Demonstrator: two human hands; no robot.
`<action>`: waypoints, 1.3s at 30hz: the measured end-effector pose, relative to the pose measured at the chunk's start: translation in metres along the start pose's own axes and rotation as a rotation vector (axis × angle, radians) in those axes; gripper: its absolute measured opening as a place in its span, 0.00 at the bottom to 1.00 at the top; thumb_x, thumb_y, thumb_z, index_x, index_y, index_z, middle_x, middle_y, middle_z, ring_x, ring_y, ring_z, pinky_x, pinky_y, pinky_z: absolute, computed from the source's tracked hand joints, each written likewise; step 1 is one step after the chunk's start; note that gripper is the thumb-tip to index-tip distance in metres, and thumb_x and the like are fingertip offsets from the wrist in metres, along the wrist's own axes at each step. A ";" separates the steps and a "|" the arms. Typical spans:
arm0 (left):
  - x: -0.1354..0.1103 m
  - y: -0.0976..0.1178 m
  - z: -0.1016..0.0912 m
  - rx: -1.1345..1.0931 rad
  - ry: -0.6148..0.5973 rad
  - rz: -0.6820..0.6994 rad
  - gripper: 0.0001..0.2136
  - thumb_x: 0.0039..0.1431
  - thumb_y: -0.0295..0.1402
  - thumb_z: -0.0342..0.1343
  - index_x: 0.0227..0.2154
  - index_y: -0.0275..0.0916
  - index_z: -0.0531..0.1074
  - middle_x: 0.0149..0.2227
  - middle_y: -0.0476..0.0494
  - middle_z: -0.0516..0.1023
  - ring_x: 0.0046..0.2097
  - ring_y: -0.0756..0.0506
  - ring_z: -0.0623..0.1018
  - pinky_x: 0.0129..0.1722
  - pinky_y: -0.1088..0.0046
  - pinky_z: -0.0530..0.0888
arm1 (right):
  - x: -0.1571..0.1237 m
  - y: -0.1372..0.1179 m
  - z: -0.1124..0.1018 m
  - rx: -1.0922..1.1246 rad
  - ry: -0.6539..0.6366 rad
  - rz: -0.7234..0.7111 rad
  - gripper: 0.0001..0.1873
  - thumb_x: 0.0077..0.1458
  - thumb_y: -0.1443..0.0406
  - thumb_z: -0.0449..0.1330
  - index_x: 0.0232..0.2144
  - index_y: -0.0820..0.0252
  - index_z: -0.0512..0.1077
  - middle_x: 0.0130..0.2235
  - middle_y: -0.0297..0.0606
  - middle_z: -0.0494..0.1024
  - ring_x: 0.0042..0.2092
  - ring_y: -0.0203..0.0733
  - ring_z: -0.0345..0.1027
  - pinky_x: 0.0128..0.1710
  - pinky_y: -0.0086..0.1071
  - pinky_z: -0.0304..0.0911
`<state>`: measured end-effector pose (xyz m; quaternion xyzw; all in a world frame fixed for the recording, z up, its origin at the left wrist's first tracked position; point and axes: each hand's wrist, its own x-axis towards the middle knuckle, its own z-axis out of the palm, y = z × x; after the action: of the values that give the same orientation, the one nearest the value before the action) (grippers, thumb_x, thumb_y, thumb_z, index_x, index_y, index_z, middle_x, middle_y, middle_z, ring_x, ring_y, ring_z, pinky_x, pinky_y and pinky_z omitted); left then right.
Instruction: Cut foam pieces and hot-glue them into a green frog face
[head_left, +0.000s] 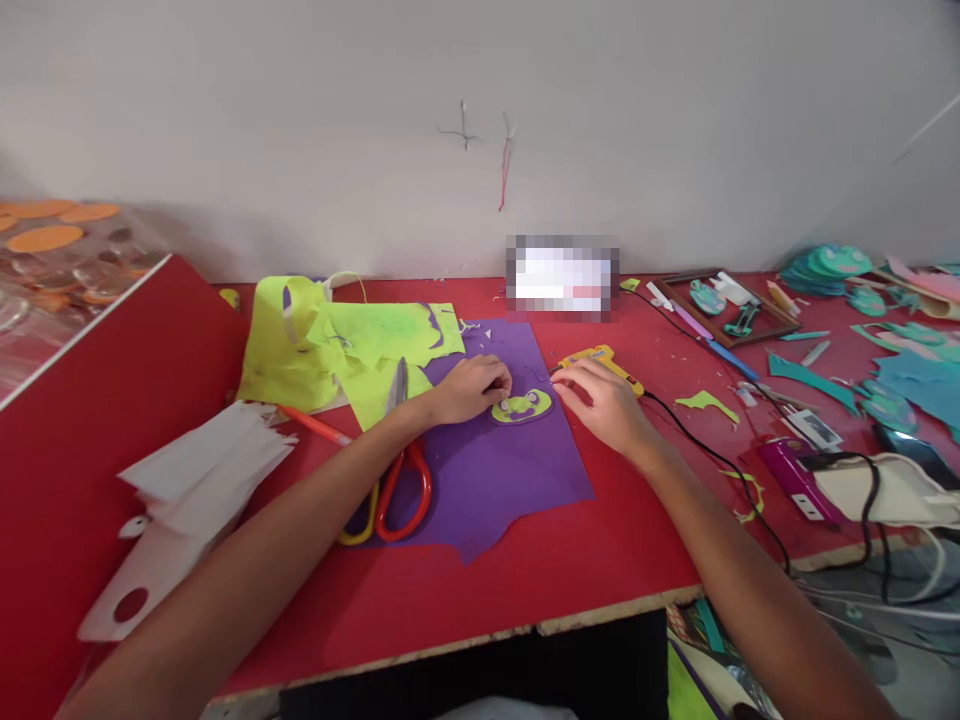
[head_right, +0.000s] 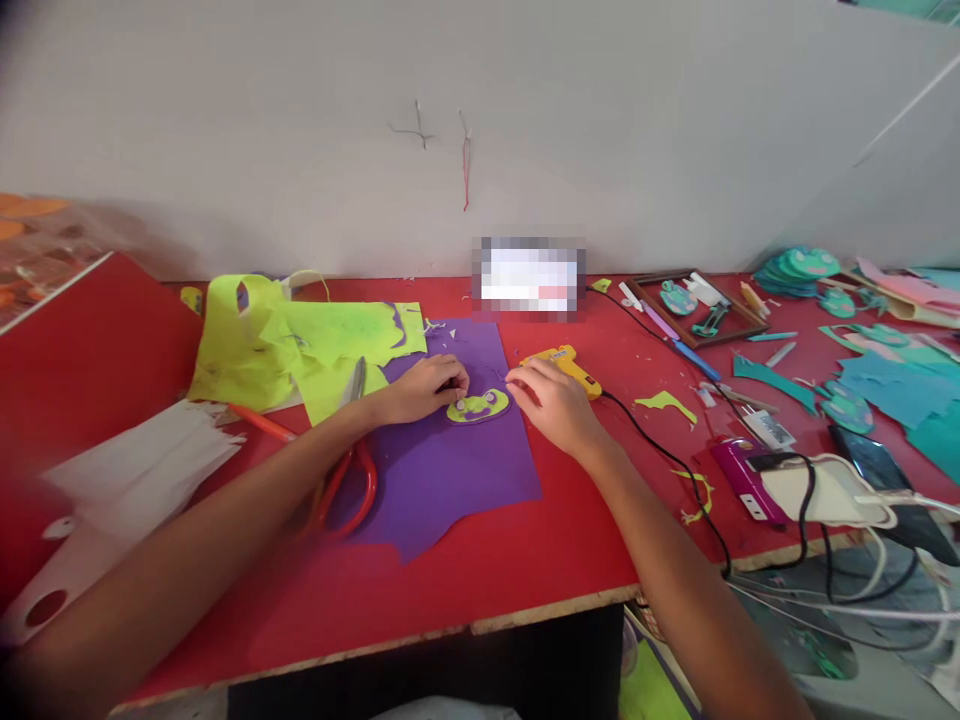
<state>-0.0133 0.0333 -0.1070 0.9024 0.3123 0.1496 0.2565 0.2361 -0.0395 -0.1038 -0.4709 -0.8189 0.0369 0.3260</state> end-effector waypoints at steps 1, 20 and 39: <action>0.000 0.000 0.000 -0.001 0.002 0.003 0.05 0.61 0.25 0.51 0.32 0.37 0.71 0.37 0.45 0.74 0.39 0.46 0.71 0.40 0.69 0.64 | 0.000 0.000 0.000 -0.003 0.009 -0.001 0.08 0.67 0.64 0.55 0.41 0.56 0.75 0.39 0.40 0.77 0.43 0.45 0.72 0.43 0.37 0.66; -0.001 0.002 -0.001 0.002 0.009 -0.008 0.05 0.64 0.28 0.50 0.31 0.38 0.68 0.35 0.45 0.74 0.38 0.46 0.69 0.39 0.68 0.62 | -0.001 0.001 0.002 0.001 0.016 -0.029 0.09 0.68 0.64 0.54 0.39 0.56 0.75 0.40 0.40 0.78 0.44 0.45 0.72 0.44 0.37 0.65; -0.003 0.005 0.007 -0.507 0.246 0.037 0.04 0.63 0.32 0.54 0.38 0.39 0.65 0.34 0.48 0.71 0.34 0.51 0.70 0.35 0.74 0.68 | 0.005 -0.013 0.008 0.534 -0.170 0.391 0.25 0.65 0.48 0.55 0.24 0.59 0.70 0.25 0.35 0.75 0.25 0.36 0.61 0.26 0.32 0.53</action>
<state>-0.0100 0.0259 -0.1101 0.7899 0.2772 0.3360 0.4316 0.2206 -0.0407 -0.1025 -0.5124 -0.6988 0.3510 0.3550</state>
